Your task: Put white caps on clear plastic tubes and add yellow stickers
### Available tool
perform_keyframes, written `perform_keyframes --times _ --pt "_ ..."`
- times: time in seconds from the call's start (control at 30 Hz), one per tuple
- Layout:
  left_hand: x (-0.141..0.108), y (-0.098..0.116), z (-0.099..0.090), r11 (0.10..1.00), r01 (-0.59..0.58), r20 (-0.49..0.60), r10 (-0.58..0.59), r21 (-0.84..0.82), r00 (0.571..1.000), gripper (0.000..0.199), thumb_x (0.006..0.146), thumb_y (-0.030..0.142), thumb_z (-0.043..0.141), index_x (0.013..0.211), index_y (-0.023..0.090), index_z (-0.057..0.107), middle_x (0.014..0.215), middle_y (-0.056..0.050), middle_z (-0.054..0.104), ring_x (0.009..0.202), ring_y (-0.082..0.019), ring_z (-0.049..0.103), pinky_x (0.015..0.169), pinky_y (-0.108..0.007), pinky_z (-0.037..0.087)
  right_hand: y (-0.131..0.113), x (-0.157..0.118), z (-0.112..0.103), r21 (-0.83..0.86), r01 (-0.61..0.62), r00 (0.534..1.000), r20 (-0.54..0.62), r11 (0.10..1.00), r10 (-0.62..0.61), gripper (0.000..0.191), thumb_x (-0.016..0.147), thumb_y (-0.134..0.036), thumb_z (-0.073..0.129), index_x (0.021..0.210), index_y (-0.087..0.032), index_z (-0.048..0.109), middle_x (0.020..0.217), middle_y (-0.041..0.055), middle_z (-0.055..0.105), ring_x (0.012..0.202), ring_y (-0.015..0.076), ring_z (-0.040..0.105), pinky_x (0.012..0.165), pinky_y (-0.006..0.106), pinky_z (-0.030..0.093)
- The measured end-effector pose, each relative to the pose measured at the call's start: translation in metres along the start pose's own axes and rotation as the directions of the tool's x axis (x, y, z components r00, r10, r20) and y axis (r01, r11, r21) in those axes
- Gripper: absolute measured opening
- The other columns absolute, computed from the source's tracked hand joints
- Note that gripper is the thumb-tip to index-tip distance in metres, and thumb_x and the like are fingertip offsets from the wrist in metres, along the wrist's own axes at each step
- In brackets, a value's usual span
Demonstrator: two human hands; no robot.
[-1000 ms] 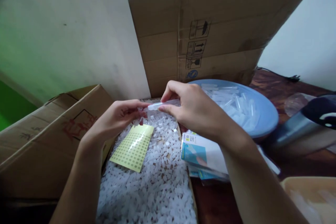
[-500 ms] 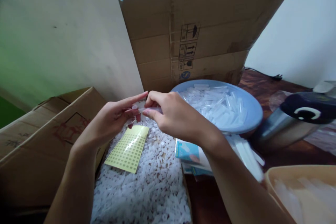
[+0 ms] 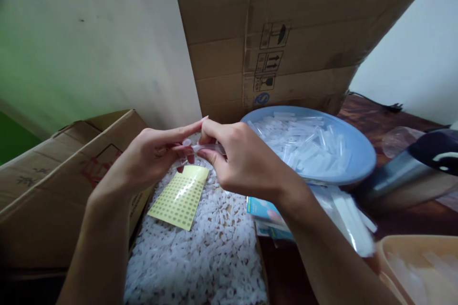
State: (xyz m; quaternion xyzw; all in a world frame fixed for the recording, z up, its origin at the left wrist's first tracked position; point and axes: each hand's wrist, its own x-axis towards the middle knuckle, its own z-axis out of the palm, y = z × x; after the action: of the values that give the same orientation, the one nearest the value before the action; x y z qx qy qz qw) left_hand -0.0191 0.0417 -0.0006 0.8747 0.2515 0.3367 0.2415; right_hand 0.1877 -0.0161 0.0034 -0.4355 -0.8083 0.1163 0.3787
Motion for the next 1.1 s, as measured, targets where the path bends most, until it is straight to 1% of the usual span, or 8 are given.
perform_keyframes --times 0.27,0.37,0.47,0.63,0.77,0.83,0.9,1.1 --pt "0.0016 0.0036 0.001 0.993 0.052 0.015 -0.05 -0.104 0.999 0.049 0.089 0.011 0.062 0.137 0.019 0.068 0.073 -0.002 0.071 0.065 -0.012 0.061 0.059 -0.018 0.051 -0.0052 -0.0001 0.0007 -0.059 0.022 1.0 -0.015 0.998 -0.023 0.012 0.088 -0.008 0.062 0.085 -0.019 0.056 0.075 -0.0022 0.064 0.062 0.0112 0.053 0.058 0.025 0.035" --pt "0.0026 0.0048 0.0023 0.99 0.051 0.011 -0.05 -0.128 0.999 0.046 0.089 0.013 0.063 0.134 0.018 0.07 0.069 -0.002 0.07 0.061 -0.011 0.059 0.055 -0.018 0.049 -0.0062 -0.0008 0.0 -0.092 0.024 0.999 -0.025 0.996 -0.026 0.013 0.088 -0.008 0.061 0.085 -0.019 0.055 0.074 -0.002 0.064 0.062 0.0113 0.052 0.057 0.025 0.034" --pt "0.0037 0.0051 0.003 0.992 0.042 -0.002 -0.042 -0.123 0.999 0.044 0.091 0.013 0.063 0.134 0.018 0.07 0.07 -0.002 0.071 0.061 -0.011 0.059 0.056 -0.018 0.05 -0.0045 -0.0024 -0.0014 -0.117 0.024 0.999 -0.039 0.993 -0.029 0.011 0.089 -0.01 0.062 0.085 -0.019 0.056 0.072 -0.0018 0.063 0.059 0.0114 0.05 0.056 0.025 0.033" --pt "0.003 0.0039 0.0005 0.967 0.074 -0.041 -0.087 -0.242 0.995 0.047 0.091 0.019 0.07 0.138 0.02 0.067 0.079 -0.004 0.076 0.061 -0.011 0.063 0.058 -0.019 0.055 0.0005 -0.003 -0.0033 -0.04 -0.005 0.999 -0.051 0.999 0.003 0.004 0.094 -0.019 0.063 0.091 -0.019 0.061 0.074 -0.0011 0.065 0.06 0.012 0.053 0.056 0.025 0.036" --pt "0.0018 0.0005 -0.0015 0.943 0.072 -0.124 -0.118 -0.325 0.985 0.05 0.087 0.024 0.078 0.136 0.021 0.068 0.078 -0.003 0.075 0.062 -0.011 0.065 0.059 -0.02 0.056 0.0014 -0.0016 -0.0042 0.062 -0.009 0.998 -0.055 0.998 0.012 0.012 0.098 -0.028 0.064 0.104 -0.018 0.069 0.093 0.0028 0.074 0.078 0.0161 0.066 0.065 0.025 0.046" --pt "0.002 -0.0012 -0.0012 0.938 0.058 -0.152 -0.116 -0.343 0.982 0.048 0.086 0.026 0.08 0.132 0.021 0.071 0.075 -0.002 0.073 0.061 -0.01 0.064 0.058 -0.019 0.054 0.0014 -0.0015 -0.005 0.101 0.014 0.998 -0.064 0.995 -0.007 0.02 0.098 -0.027 0.064 0.116 -0.019 0.07 0.106 0.004 0.075 0.09 0.0181 0.07 0.075 0.027 0.051" --pt "0.0028 -0.0022 0.0001 0.932 0.05 -0.169 -0.118 -0.36 0.979 0.044 0.084 0.028 0.082 0.127 0.021 0.075 0.074 -0.001 0.072 0.059 -0.009 0.062 0.056 -0.018 0.053 0.0015 -0.0018 -0.0061 0.116 0.037 0.998 -0.063 0.993 -0.03 0.024 0.099 -0.026 0.063 0.121 -0.021 0.071 0.112 0.004 0.076 0.095 0.0185 0.071 0.081 0.028 0.053" --pt "0.0074 -0.0027 0.0074 0.904 0.03 -0.238 -0.144 -0.426 0.961 0.027 0.079 0.032 0.087 0.099 0.015 0.078 0.072 -0.002 0.072 0.055 -0.009 0.062 0.05 -0.017 0.051 0.0017 -0.0036 -0.0086 0.076 0.039 0.996 -0.085 0.996 -0.033 0.02 0.097 -0.028 0.068 0.114 -0.022 0.076 0.095 0.0019 0.076 0.076 0.0149 0.068 0.068 0.026 0.05"
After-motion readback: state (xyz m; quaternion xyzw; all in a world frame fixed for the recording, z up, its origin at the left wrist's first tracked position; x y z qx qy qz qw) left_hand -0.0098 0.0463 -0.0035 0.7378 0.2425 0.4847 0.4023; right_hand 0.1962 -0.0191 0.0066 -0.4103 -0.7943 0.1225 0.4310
